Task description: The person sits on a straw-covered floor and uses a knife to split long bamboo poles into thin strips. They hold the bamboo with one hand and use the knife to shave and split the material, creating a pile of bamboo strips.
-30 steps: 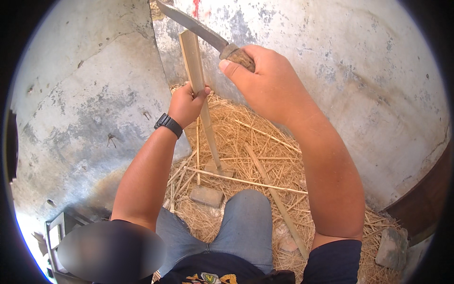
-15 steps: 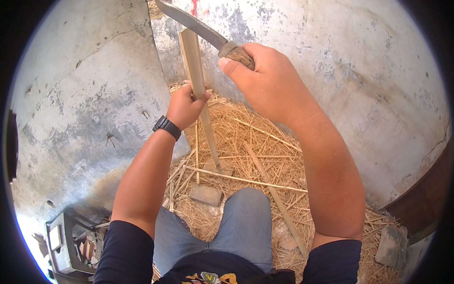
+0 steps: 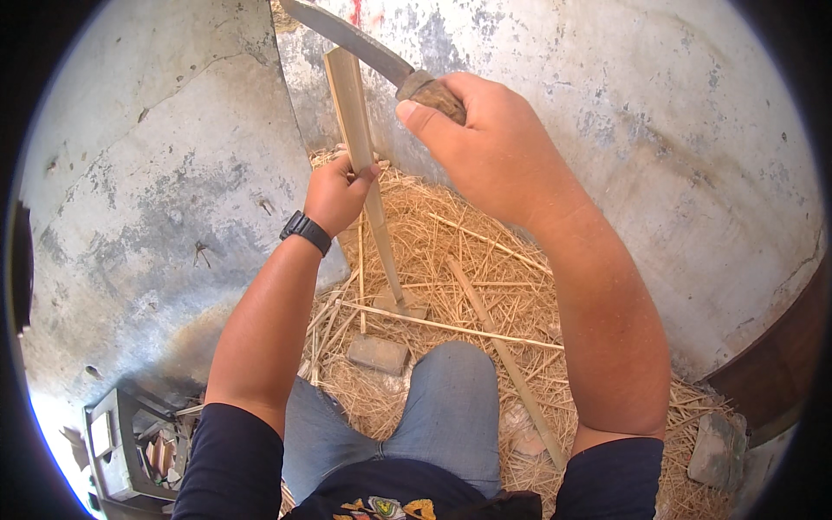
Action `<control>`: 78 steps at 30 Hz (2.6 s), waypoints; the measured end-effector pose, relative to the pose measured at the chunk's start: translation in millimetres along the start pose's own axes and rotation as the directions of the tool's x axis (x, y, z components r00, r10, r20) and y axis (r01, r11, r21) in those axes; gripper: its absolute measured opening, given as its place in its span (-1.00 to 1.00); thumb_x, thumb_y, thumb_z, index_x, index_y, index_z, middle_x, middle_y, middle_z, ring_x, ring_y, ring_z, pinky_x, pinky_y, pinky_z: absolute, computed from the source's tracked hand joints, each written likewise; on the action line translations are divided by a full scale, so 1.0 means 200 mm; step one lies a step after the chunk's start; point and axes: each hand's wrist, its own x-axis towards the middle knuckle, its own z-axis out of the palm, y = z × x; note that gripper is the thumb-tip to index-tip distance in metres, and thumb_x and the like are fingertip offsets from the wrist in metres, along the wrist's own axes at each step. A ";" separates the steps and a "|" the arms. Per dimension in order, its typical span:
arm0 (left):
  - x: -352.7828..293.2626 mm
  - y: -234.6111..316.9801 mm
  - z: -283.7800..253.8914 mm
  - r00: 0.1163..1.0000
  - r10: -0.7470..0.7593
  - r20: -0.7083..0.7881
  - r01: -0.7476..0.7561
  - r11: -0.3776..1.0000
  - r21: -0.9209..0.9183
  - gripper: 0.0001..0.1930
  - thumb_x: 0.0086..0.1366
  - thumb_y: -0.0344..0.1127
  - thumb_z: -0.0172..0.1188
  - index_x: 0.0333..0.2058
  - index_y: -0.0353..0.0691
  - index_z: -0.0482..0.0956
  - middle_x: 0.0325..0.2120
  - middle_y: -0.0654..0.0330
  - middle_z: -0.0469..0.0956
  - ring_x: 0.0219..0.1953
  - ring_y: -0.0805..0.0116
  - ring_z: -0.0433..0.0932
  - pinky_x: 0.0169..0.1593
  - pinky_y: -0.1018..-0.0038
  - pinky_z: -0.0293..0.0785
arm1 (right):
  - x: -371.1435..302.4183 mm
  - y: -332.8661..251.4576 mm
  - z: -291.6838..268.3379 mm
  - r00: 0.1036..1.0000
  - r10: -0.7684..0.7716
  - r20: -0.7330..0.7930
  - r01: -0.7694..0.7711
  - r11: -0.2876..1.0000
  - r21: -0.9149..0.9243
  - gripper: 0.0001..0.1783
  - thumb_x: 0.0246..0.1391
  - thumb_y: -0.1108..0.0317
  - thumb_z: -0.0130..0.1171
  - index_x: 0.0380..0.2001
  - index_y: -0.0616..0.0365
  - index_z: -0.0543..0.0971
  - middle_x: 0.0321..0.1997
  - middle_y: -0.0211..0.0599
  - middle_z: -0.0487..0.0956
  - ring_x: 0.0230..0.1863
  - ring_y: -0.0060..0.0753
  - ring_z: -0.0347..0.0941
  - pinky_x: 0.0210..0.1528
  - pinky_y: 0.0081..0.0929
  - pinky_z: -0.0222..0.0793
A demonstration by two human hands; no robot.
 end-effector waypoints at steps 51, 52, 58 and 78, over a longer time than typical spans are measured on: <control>-0.05 -0.03 0.03 0.999 -0.029 -0.030 0.031 0.997 0.077 -0.75 0.29 -0.19 0.23 -0.21 -0.26 0.67 -0.41 0.04 0.69 -0.36 0.16 0.69 -0.24 0.32 0.55 | -0.02 0.00 0.00 0.999 0.036 -0.015 -0.037 0.995 -0.088 -0.57 0.21 0.07 0.17 -0.42 0.30 0.53 -0.59 -0.24 0.48 -0.53 -0.41 0.38 -0.43 -0.33 0.32; -0.05 -0.03 0.03 0.999 -0.034 -0.015 0.035 0.995 0.094 -0.73 0.30 -0.19 0.24 -0.17 -0.28 0.66 -0.38 0.04 0.70 -0.35 0.23 0.71 -0.23 0.37 0.57 | -0.03 0.00 -0.01 0.999 0.036 -0.016 -0.037 0.995 -0.091 -0.57 0.20 0.07 0.17 -0.42 0.30 0.53 -0.59 -0.23 0.48 -0.53 -0.40 0.38 -0.43 -0.33 0.32; -0.06 -0.02 0.03 1.000 -0.025 -0.019 0.026 0.996 0.089 -0.73 0.30 -0.18 0.24 -0.17 -0.26 0.67 -0.39 0.04 0.70 -0.36 0.21 0.70 -0.24 0.36 0.57 | -0.03 0.00 -0.01 0.999 0.030 -0.019 -0.032 0.996 -0.088 -0.58 0.20 0.07 0.17 -0.42 0.31 0.53 -0.58 -0.21 0.48 -0.53 -0.37 0.39 -0.42 -0.32 0.33; -0.05 -0.04 0.06 0.998 0.002 -0.064 0.002 0.998 0.070 -0.77 0.29 -0.15 0.22 -0.30 -0.19 0.68 -0.50 0.03 0.64 -0.40 -0.01 0.61 -0.28 0.17 0.49 | -0.04 0.02 -0.02 0.999 0.032 -0.021 -0.033 0.998 -0.056 -0.56 0.21 0.04 0.17 -0.45 0.26 0.51 -0.61 -0.30 0.44 -0.56 -0.46 0.34 -0.46 -0.36 0.29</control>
